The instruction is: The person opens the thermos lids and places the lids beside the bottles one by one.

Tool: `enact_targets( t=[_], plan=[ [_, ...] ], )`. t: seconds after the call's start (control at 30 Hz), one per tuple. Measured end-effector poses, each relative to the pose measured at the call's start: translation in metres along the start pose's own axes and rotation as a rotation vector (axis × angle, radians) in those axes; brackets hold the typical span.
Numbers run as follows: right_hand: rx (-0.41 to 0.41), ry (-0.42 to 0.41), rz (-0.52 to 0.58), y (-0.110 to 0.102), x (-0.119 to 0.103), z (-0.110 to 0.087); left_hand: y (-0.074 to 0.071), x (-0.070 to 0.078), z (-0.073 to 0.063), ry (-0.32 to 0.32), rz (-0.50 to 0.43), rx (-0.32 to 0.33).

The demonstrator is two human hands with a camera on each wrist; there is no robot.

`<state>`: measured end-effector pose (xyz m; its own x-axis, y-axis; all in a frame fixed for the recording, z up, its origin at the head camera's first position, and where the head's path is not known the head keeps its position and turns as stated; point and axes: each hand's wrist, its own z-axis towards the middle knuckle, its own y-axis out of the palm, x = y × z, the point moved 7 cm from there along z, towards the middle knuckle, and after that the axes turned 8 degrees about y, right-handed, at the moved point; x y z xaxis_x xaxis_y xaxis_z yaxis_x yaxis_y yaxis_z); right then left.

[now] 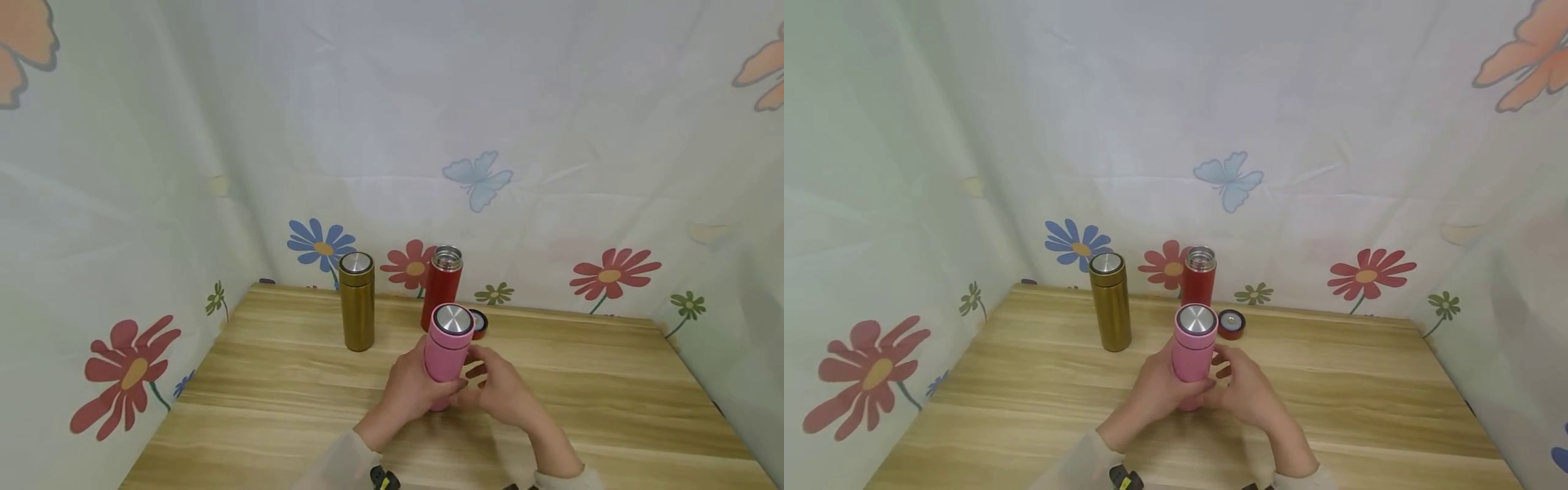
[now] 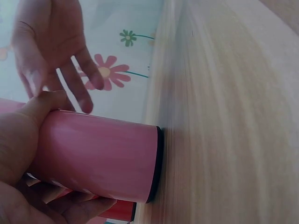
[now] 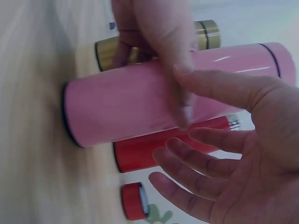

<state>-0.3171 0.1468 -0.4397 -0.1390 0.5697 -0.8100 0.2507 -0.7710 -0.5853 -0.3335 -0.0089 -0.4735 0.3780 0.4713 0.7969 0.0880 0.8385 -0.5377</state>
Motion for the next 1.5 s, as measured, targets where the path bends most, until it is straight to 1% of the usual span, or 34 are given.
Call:
enact_targets(
  t=[0.17,0.33,0.43,0.57,0.7,0.9,1.03,1.17,1.37,1.5],
  plan=[
    [0.01,-0.016,-0.021,-0.012,-0.016,-0.001,0.0,-0.001,0.0,0.006,0.03,0.005],
    [0.07,-0.048,-0.013,-0.025,-0.038,-0.002,0.0,-0.002,0.0,-0.002,0.051,0.006],
    [0.104,-0.08,-0.006,-0.032,-0.052,-0.002,0.0,-0.001,0.001,0.001,0.041,0.001],
    [0.147,-0.151,0.0,-0.036,-0.067,-0.002,0.0,0.001,0.0,-0.001,0.024,-0.006],
    [0.178,-0.172,-0.012,-0.037,-0.077,-0.003,0.001,0.001,0.0,-0.016,0.018,-0.016],
    [0.225,-0.145,-0.044,-0.035,-0.084,-0.002,0.002,-0.001,0.001,-0.035,0.035,-0.02],
    [0.272,-0.144,-0.06,-0.034,-0.088,-0.002,0.002,0.0,0.001,-0.028,0.055,-0.019],
    [0.298,-0.137,-0.067,-0.033,-0.089,-0.001,0.003,-0.001,0.002,-0.032,0.053,-0.028],
    [0.321,-0.138,-0.064,-0.033,-0.087,0.0,0.003,-0.003,0.001,-0.045,0.031,-0.04],
    [0.321,-0.147,-0.048,-0.034,-0.086,0.001,0.003,-0.003,0.001,-0.035,0.023,-0.043]
  ],
)
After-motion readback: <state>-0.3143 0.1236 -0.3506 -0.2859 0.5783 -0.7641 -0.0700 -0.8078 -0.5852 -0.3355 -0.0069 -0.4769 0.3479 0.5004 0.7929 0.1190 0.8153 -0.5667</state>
